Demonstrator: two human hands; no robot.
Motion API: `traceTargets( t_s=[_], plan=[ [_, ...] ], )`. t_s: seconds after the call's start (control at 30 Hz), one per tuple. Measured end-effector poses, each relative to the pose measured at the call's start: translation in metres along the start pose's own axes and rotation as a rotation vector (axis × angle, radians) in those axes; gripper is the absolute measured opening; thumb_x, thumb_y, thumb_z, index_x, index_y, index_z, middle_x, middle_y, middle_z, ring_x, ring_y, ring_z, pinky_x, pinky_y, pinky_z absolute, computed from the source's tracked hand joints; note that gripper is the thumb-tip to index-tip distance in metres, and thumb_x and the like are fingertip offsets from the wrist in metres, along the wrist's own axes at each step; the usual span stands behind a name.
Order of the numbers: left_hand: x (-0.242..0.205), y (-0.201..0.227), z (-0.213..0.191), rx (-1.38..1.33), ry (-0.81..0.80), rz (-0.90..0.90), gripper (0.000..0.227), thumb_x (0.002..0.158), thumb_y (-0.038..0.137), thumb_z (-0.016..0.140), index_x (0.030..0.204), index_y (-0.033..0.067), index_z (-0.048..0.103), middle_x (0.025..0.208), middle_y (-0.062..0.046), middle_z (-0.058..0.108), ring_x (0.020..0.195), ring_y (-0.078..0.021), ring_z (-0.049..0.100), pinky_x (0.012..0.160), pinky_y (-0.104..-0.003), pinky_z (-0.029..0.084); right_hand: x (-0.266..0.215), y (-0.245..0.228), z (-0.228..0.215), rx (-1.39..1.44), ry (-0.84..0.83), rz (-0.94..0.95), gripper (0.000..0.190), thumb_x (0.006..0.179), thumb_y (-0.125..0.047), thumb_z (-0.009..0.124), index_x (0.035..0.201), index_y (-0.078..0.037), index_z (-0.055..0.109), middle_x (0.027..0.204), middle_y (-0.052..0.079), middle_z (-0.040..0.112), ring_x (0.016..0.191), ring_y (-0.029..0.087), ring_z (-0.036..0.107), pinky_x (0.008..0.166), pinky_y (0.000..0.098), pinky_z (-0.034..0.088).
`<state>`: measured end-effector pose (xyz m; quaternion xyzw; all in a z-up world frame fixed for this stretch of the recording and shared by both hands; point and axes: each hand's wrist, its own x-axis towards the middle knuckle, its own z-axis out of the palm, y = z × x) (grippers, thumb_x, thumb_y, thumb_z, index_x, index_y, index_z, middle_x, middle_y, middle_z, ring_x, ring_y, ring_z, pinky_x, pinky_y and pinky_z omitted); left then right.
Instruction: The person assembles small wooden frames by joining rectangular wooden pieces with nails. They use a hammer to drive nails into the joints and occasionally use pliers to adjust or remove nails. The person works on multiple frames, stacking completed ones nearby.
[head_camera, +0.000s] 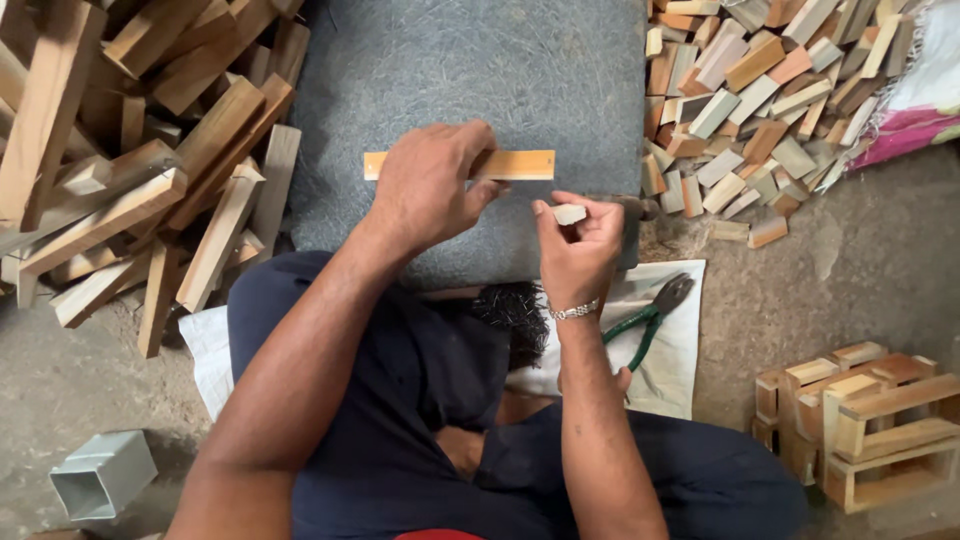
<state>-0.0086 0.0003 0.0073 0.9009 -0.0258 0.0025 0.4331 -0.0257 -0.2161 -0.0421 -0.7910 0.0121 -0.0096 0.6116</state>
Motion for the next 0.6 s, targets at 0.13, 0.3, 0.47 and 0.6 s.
traceTargets(
  t_s=[0.13, 0.3, 0.47, 0.6],
  plan=[
    [-0.002, -0.001, 0.003, -0.006, 0.076, 0.141, 0.039, 0.079, 0.022, 0.082, 0.114, 0.0091, 0.071, 0.091, -0.010, 0.072, 0.085, -0.0345, 0.068, 0.073, -0.047, 0.052, 0.007, 0.014, 0.012, -0.088, 0.037, 0.015, 0.052, 0.088, 0.001, 0.080, 0.131, 0.004, 0.051, 0.097, 0.009, 0.073, 0.083, 0.011, 0.070, 0.070, 0.0221, 0.058],
    [-0.004, -0.006, 0.012, 0.067, 0.007, 0.126, 0.037, 0.081, 0.023, 0.081, 0.115, 0.0119, 0.073, 0.088, -0.010, 0.070, 0.085, -0.0326, 0.069, 0.071, -0.047, 0.053, 0.006, 0.045, 0.024, 0.019, 0.140, 0.119, 0.041, 0.091, -0.003, 0.074, 0.129, 0.000, 0.059, 0.090, 0.009, 0.075, 0.074, 0.013, 0.073, 0.062, 0.0248, 0.060],
    [-0.006, -0.006, 0.021, 0.103, -0.045, 0.100, 0.031, 0.075, 0.031, 0.084, 0.098, 0.0125, 0.073, 0.083, -0.009, 0.069, 0.085, -0.0335, 0.069, 0.070, -0.048, 0.053, 0.006, 0.061, 0.033, -0.460, 0.290, -0.082, 0.018, 0.083, -0.004, 0.085, 0.096, 0.000, 0.072, 0.082, 0.009, 0.076, 0.071, 0.015, 0.070, 0.066, 0.0313, 0.057],
    [-0.006, -0.006, 0.022, 0.143, -0.089, 0.090, 0.030, 0.076, 0.034, 0.084, 0.093, 0.0120, 0.073, 0.084, -0.010, 0.069, 0.086, -0.0332, 0.069, 0.072, -0.048, 0.053, 0.001, 0.051, 0.036, -0.459, 0.247, -0.112, 0.022, 0.082, -0.002, 0.081, 0.102, -0.001, 0.071, 0.093, 0.011, 0.072, 0.076, 0.019, 0.071, 0.068, 0.0318, 0.058]
  ],
)
